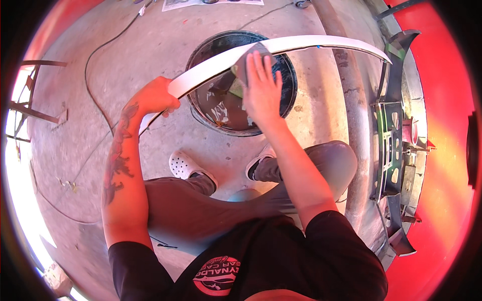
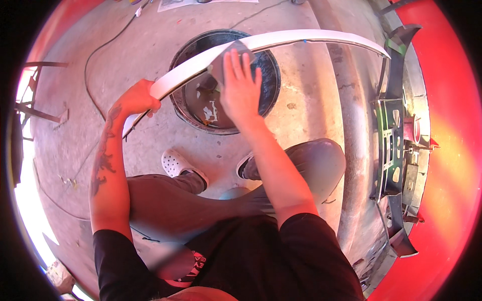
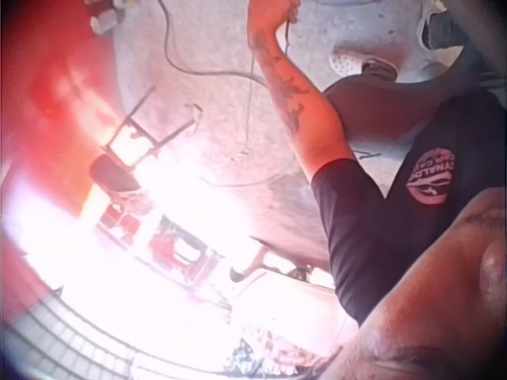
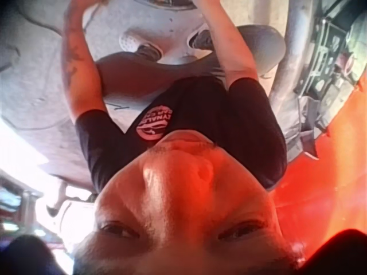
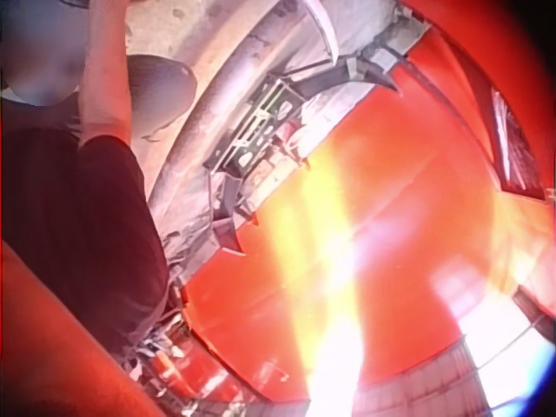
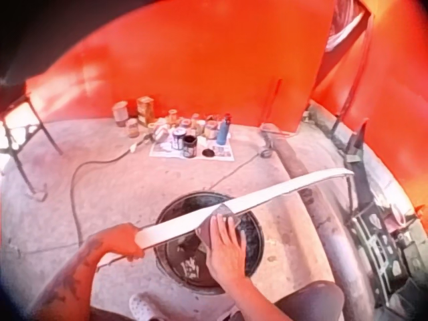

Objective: Wet-sanding a white car spoiler using sandpaper and a bucket of water.

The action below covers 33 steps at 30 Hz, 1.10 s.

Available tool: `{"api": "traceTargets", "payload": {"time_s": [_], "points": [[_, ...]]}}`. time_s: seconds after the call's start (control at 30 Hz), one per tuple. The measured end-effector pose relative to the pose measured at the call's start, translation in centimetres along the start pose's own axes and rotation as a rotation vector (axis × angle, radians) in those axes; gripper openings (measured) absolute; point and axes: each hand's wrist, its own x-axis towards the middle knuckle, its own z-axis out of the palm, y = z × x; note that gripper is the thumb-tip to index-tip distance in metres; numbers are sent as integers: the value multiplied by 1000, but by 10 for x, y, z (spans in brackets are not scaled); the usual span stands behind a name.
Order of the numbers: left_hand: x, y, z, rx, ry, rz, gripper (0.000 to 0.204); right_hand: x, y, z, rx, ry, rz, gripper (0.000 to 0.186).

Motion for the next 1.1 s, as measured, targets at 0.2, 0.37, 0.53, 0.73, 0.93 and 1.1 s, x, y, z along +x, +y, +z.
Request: {"api": "traceTargets", "payload": {"time_s": [0.2, 0.37, 0.53, 0.73, 0.93, 1.1], "points": [[2, -12, -1, -83, -84, -55, 22, -21, -63, 17, 262, -210, -336, 70], [3, -22, -6, -136, -96, -65, 23, 19, 38, 9, 139, -56, 22, 65], [13, -15, 0, -90, -127, -46, 24, 24, 58, 8, 16, 4, 123, 66], [1, -16, -3, -130, -86, -71, 25, 21, 38, 0, 37, -83, -22, 63], [12, -18, 4, -97, -64, -11, 25, 70, 179, -23, -121, 33, 294, 56], [2, -15, 3, -66, 9, -25, 27, 51, 141, -19, -187, -46, -15, 56]]}}
